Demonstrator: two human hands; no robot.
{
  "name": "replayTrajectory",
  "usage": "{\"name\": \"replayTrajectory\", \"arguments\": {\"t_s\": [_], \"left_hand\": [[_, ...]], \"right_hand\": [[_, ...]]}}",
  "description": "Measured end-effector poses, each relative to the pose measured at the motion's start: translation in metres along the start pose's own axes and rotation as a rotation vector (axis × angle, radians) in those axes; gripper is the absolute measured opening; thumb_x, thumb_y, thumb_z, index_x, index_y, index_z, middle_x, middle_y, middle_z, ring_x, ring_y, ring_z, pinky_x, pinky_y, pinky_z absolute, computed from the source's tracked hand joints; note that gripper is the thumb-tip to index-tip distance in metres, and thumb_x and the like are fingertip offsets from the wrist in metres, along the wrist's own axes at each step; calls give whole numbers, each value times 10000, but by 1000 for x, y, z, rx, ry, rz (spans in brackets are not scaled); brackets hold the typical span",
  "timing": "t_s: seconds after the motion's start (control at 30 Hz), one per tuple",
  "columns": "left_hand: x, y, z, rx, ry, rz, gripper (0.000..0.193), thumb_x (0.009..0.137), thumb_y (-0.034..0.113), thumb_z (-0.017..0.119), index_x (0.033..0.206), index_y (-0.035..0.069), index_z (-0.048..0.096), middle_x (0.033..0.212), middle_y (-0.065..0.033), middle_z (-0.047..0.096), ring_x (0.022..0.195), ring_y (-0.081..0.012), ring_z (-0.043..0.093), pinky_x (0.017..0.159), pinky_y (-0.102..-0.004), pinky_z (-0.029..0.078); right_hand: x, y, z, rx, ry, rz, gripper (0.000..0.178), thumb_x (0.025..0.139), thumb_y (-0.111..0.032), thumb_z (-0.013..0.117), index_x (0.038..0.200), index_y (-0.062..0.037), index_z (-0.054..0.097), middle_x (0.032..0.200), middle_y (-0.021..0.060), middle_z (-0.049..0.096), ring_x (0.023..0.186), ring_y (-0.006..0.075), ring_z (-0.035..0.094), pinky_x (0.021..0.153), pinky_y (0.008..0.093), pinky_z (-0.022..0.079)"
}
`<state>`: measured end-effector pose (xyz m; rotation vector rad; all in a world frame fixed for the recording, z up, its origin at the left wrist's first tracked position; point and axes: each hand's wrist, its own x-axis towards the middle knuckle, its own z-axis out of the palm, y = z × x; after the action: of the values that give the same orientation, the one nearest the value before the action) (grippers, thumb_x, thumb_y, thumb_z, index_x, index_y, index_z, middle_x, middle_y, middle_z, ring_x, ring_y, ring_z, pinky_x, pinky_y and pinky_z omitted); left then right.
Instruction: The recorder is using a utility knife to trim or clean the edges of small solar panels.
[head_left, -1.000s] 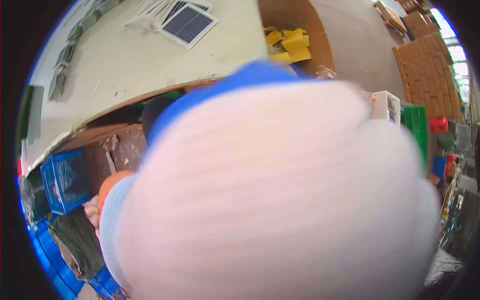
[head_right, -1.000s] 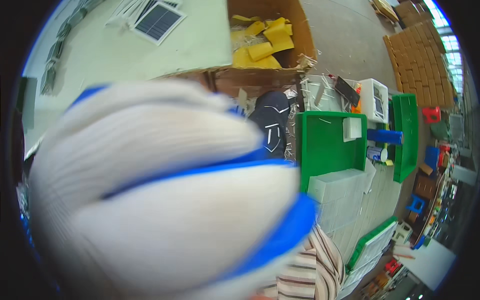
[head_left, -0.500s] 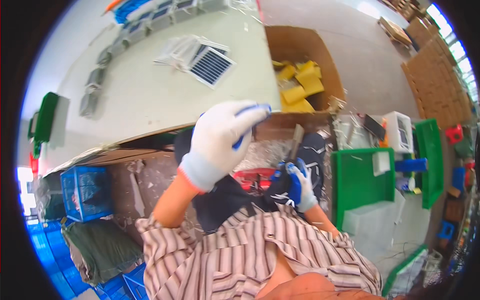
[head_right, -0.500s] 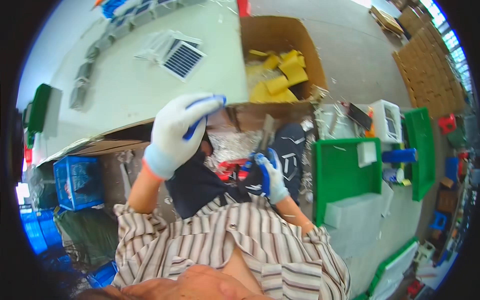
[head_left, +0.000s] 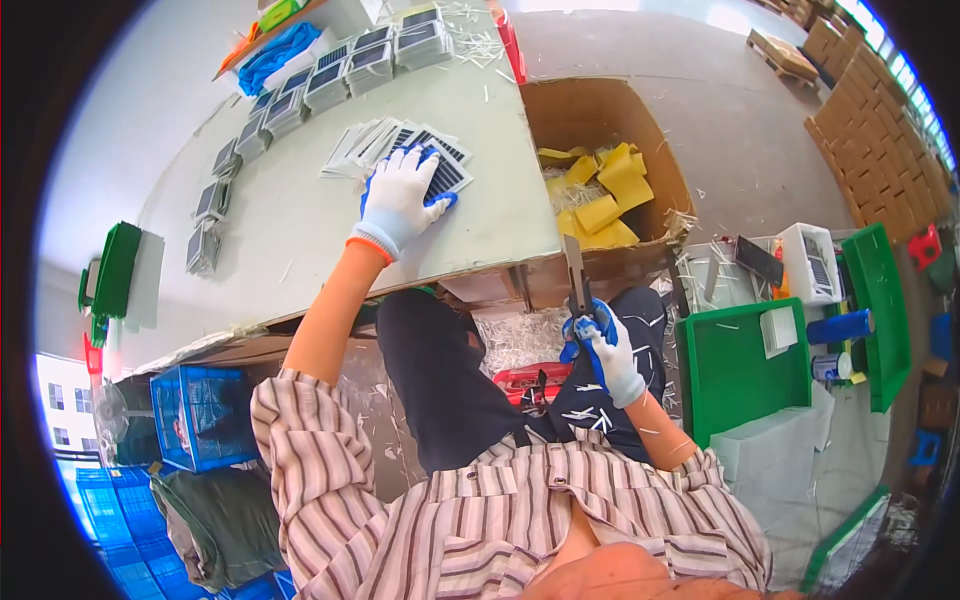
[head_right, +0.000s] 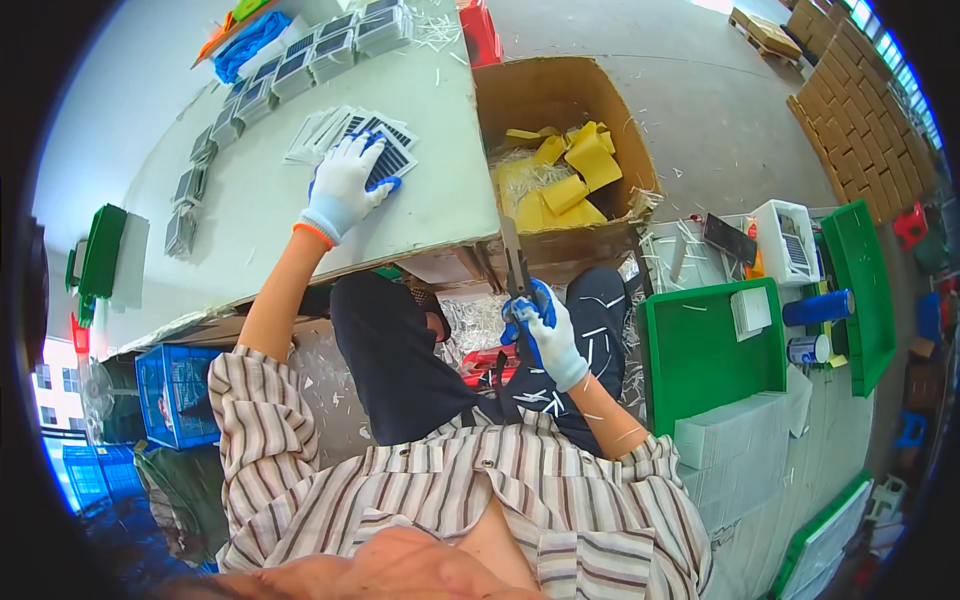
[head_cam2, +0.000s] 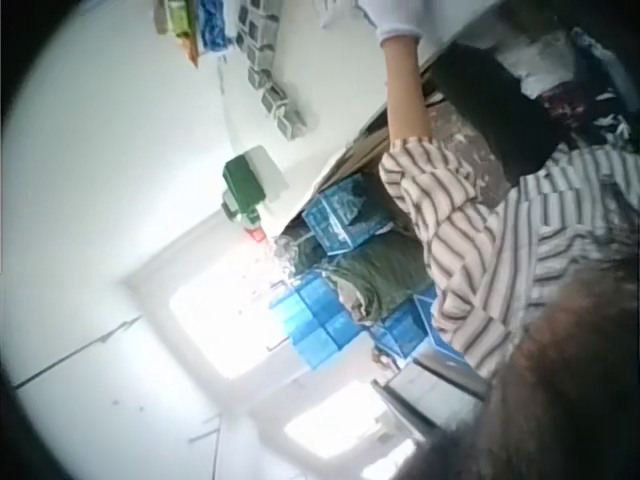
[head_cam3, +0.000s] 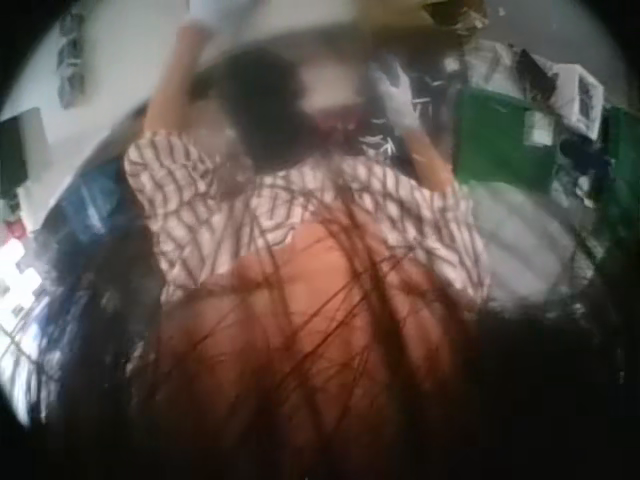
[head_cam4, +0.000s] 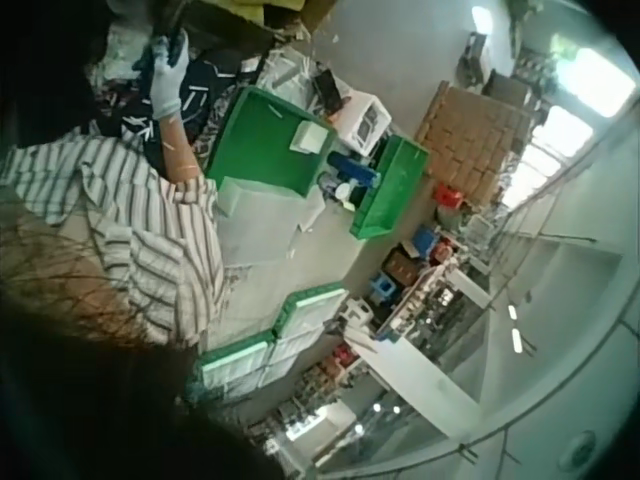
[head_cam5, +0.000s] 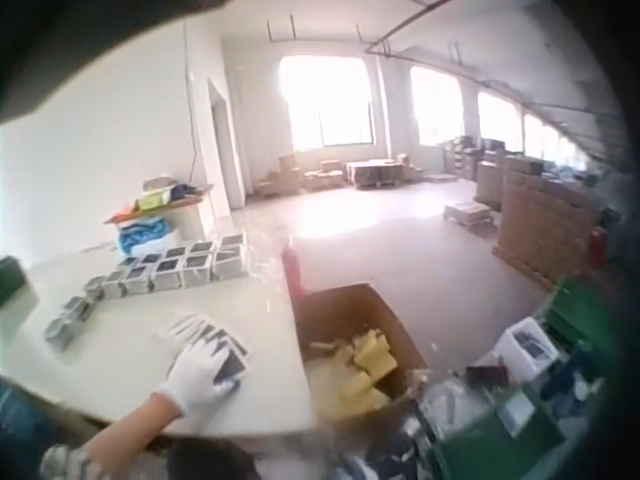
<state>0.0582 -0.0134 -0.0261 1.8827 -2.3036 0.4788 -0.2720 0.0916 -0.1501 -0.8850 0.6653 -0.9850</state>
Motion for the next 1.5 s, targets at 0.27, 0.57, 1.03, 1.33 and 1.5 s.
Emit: {"name": "replayTrajectory", "arguments": {"t_s": [0.27, 0.57, 1.03, 1.33, 1.5], "left_hand": [[-4, 20, -5, 62, -31, 90, 575, 829, 330, 642, 1301, 24, 519, 1280, -217, 539, 1182, -362, 491, 1023, -426, 381], [5, 9, -4, 59, -22, 82, 717, 789, 443, 699, 1359, 73, 469, 1319, -229, 487, 1212, -386, 451, 1013, -444, 379], [-10, 110, -34, -209, 352, 375, 334, 796, 117, 635, 1124, 65, 601, 1061, -133, 624, 927, -299, 623, 786, -385, 512], [2, 147, 1, -462, 291, -7, 415, 749, 178, 673, 1138, 49, 610, 1120, -157, 595, 1046, -351, 564, 909, -435, 449], [-4, 157, -1, -473, 261, 8, 392, 753, 114, 638, 1141, 58, 620, 1119, -156, 589, 1075, -345, 550, 939, -438, 434]], "right_hand": [[2, 14, -8, 21, 54, 13, 328, 970, -182, 540, 1228, 18, 507, 853, 67, 608, 682, 109, 583, 609, 239, 497], [-3, 12, -10, 47, 49, 87, 269, 974, -226, 546, 1104, 7, 578, 794, 47, 610, 678, 107, 572, 606, 237, 471], [42, 18, -48, 353, -13, 159, 247, 912, -109, 553, 1137, -26, 495, 914, 116, 621, 740, 204, 627, 725, 343, 549], [134, 43, -52, 37, 121, -23, 148, 878, -124, 665, 975, -15, 640, 827, 25, 649, 689, 108, 600, 668, 271, 536], [118, 46, -20, 142, 84, -95, 188, 864, -117, 656, 1019, -11, 635, 862, 24, 662, 713, 92, 615, 648, 245, 512]]}}
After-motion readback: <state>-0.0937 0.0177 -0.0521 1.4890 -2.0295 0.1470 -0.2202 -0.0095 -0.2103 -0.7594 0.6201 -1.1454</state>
